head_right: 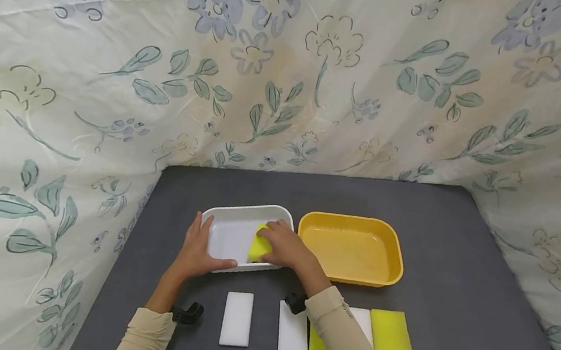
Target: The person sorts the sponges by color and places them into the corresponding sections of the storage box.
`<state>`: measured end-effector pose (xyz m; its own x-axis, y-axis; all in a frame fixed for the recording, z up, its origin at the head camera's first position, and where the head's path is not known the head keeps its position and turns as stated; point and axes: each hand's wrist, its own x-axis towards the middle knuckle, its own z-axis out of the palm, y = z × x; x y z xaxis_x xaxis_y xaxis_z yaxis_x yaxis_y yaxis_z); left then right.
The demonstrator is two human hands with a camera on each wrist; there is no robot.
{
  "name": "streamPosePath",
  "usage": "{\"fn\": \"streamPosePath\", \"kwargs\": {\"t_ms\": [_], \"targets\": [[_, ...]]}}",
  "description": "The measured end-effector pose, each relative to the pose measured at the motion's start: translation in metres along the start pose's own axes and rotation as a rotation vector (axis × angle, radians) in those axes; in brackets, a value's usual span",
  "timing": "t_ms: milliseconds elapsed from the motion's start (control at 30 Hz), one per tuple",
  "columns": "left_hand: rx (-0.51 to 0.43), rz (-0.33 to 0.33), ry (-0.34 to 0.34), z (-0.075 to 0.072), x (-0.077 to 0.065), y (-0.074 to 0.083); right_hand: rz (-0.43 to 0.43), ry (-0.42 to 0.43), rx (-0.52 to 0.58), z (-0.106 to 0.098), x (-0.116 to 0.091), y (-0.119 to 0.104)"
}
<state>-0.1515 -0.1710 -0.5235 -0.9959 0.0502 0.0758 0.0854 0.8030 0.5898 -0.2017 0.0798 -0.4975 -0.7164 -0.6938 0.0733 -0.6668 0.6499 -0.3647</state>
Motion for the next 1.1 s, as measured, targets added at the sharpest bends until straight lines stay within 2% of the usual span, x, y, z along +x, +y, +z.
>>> {"fn": "streamPosePath", "kwargs": {"t_ms": [200, 400, 600, 733, 1100], "targets": [[0.005, -0.002, -0.008, 0.001, 0.0, -0.001, 0.007, -0.038, -0.017, 0.004, 0.009, -0.002], [0.011, -0.001, 0.004, 0.0, 0.002, -0.001, -0.026, -0.04, -0.038, 0.007, 0.018, -0.003], [0.01, 0.006, -0.001, -0.002, 0.001, -0.001, -0.066, -0.066, 0.069, 0.015, 0.025, -0.007], [0.016, 0.007, -0.003, -0.002, 0.001, -0.003, -0.058, -0.074, 0.132, 0.025, 0.032, -0.01], [0.026, 0.029, 0.009, 0.002, 0.001, -0.006, -0.12, -0.102, 0.178, 0.042, 0.049, -0.022]]}}
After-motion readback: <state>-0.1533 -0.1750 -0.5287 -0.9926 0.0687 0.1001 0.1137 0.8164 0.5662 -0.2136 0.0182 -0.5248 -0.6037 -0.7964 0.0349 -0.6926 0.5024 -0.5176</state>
